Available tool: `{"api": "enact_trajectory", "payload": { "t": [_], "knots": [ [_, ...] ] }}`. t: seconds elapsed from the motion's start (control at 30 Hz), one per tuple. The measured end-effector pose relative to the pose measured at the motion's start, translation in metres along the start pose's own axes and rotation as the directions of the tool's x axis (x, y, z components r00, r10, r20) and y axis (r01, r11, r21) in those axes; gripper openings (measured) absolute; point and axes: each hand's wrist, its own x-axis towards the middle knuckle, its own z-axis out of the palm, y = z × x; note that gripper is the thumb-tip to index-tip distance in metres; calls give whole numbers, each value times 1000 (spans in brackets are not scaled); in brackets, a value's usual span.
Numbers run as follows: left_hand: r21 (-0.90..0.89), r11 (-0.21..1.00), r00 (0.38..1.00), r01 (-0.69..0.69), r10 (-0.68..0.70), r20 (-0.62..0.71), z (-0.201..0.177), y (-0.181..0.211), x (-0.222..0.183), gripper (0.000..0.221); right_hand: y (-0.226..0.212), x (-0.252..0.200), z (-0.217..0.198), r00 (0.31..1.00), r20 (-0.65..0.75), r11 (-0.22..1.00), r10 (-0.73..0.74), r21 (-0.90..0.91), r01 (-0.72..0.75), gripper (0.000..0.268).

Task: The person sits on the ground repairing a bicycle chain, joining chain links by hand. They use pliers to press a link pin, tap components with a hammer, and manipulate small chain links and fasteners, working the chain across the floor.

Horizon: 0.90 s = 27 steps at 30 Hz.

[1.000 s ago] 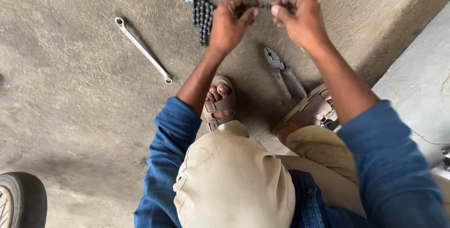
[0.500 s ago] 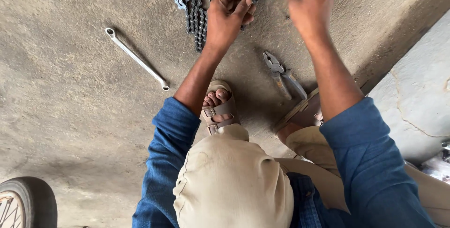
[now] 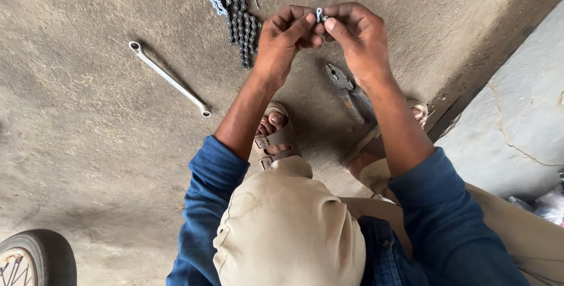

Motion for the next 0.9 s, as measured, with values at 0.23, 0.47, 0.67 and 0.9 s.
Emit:
{"api": "enact_trajectory", "payload": {
  "t": [0.23,0.47,0.67,0.9],
  "knots": [
    [-154,987,995,43,-29,90,9,5,-23,15,-19,-20,1,999,40,994,25,103,-29,13],
    [-279,957,986,80,-36,160,8,7,-37,15,-24,-30,2,990,98,960,102,250,-124,13],
    [-299,951,984,71,-17,179,5,4,-45,16,-28,-35,8,984,155,966,83,231,-118,9],
    [-161,986,984,-40,67,166,12,3,-49,21,-20,-38,4,989,134,963,70,249,-101,12]
  ]
}}
